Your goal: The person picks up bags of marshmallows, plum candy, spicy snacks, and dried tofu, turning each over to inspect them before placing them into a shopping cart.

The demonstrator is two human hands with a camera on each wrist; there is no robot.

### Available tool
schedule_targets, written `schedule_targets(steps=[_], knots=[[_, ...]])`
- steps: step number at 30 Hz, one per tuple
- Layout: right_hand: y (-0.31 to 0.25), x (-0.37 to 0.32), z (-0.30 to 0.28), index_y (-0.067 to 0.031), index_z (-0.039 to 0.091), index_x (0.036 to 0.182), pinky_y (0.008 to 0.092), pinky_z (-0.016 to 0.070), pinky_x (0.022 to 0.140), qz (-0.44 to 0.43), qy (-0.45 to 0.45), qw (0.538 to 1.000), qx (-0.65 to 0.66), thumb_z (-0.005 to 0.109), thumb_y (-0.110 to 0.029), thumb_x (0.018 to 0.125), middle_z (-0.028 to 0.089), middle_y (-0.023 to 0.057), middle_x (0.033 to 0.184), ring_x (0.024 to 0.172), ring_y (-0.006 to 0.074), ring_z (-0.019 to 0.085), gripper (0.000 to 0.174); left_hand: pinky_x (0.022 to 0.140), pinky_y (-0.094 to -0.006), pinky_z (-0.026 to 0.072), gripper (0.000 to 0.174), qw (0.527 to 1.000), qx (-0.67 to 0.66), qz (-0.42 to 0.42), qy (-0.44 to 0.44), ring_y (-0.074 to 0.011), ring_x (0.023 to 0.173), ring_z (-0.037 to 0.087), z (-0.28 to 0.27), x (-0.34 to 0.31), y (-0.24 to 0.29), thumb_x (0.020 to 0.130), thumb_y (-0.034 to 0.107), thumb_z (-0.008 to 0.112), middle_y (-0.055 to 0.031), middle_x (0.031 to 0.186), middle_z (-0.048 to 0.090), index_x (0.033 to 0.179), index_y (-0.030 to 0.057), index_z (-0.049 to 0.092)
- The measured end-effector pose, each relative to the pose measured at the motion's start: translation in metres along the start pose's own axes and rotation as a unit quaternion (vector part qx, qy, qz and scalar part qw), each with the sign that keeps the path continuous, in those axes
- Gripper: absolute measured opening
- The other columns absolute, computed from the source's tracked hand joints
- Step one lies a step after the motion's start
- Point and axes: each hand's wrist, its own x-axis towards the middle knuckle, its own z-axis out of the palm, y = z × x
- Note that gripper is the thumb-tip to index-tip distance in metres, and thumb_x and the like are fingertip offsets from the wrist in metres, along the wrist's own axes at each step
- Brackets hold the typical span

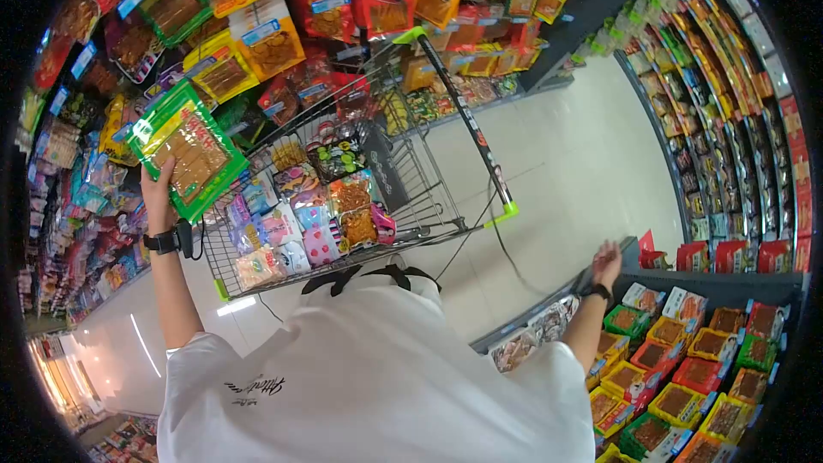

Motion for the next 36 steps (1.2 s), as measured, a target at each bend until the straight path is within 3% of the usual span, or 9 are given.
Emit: schedule_targets(steps=[5,16,20,24,27,29,30,32,36], knots=[[0.071,-0.155,0.107,-0.0149,0.053,0.125,0.0252,0.0458,0.077,0.086,-0.106,0.944,-0.3,0.049,-0.038,0.093,0.062,0.004,0.114,0.092,0.0129,0.059,0.039,0.084,-0.0297,0.047,0.047,0.999,-0.008,-0.01,0.04,-0.0159,0.098,0.058,-0.007,0.004,-0.001,0.084,0.013,0.07,-0.009,0.112,0.059,0.123,0.0,0.047],[0.106,-0.233,0.279,-0.0069,0.047,0.13,0.0257,0.0481,0.067,0.191,-0.417,0.841,-0.285,0.052,-0.036,0.095,0.06,0.0015,0.081,0.071,0.0121,0.058,0.046,0.077,-0.0316,0.0518,0.041,0.997,-0.011,0.04,0.062,-0.0181,0.091,0.062,-0.061,0.028,0.019,0.084,0.01,0.069,-0.0106,0.111,0.061,0.119,-0.0007,0.05],[0.076,-0.186,0.299,-0.0049,0.045,0.133,0.0188,0.0339,0.048,-0.028,-0.267,0.953,-0.136,0.049,-0.014,0.093,0.039,-0.0079,0.061,0.053,0.0038,0.039,0.041,0.082,-0.0297,0.0474,0.041,0.985,0.042,0.108,0.125,-0.0172,0.093,0.06,-0.139,0.068,-0.006,0.082,0.01,0.072,-0.0094,0.109,0.062,0.117,-0.0005,0.053],[0.086,-0.104,0.198,-0.0139,0.047,0.072,0.0208,0.035,0.045,-0.01,-0.049,0.986,-0.157,0.061,-0.037,0.09,0.043,-0.0047,0.056,0.048,0.0082,0.043,0.033,0.083,-0.0295,0.0461,0.045,0.964,0.057,0.146,0.213,-0.0171,0.093,0.059,-0.21,0.089,-0.039,0.08,0.011,0.074,-0.0092,0.108,0.062,0.117,-0.0012,0.053],[0.142,-0.065,0.04,-0.0063,0.06,0.099,0.0367,0.0469,0.054,0.0,-0.033,0.847,-0.53,0.05,-0.022,0.093,0.063,0.0068,0.079,0.065,0.0202,0.059,0.02,0.084,-0.0303,0.0461,0.046,0.94,0.089,0.159,0.289,-0.0174,0.094,0.059,-0.253,0.089,-0.058,0.08,0.012,0.074,-0.0098,0.108,0.062,0.117,-0.0018,0.052],[0.182,-0.131,0.05,-0.0073,0.051,0.09,0.0368,0.0471,0.049,0.257,-0.012,0.836,-0.485,0.046,-0.024,0.094,0.059,0.0142,0.07,0.057,0.0262,0.058,0.018,0.084,-0.0307,0.0461,0.046,0.912,0.173,0.166,0.334,-0.0181,0.095,0.059,-0.288,0.09,-0.074,0.08,0.012,0.075,-0.0105,0.109,0.062,0.117,-0.0025,0.052],[0.19,-0.162,0.061,-0.0073,0.052,0.091,0.0399,0.0492,0.053,0.24,-0.227,0.656,-0.679,0.044,-0.024,0.094,0.065,0.02,0.084,0.065,0.0286,0.062,0.019,0.084,-0.0315,0.0465,0.046,0.916,0.076,0.197,0.342,-0.0191,0.095,0.059,-0.306,0.095,-0.092,0.079,0.012,0.075,-0.012,0.11,0.062,0.116,-0.0029,0.052],[0.214,-0.225,0.1,-0.0044,0.051,0.116,0.0403,0.0524,0.058,0.457,-0.125,0.693,-0.543,0.046,-0.03,0.094,0.066,0.0225,0.1,0.077,0.0305,0.066,0.034,0.083,-0.0326,0.0474,0.044,0.888,0.101,0.155,0.422,-0.0202,0.096,0.059,-0.339,0.094,-0.119,0.079,0.011,0.075,-0.0135,0.111,0.061,0.114,-0.0031,0.053],[0.258,-0.306,0.182,-0.0058,0.051,0.125,0.0348,0.0525,0.067,0.357,-0.243,0.645,-0.631,0.052,-0.03,0.093,0.067,0.0146,0.099,0.083,0.0237,0.065,0.04,0.078,-0.0341,0.0499,0.046,0.814,0.152,0.125,0.546,-0.0215,0.089,0.062,-0.385,0.073,-0.158,0.078,0.016,0.076,-0.0154,0.105,0.064,0.113,-0.0034,0.053]])
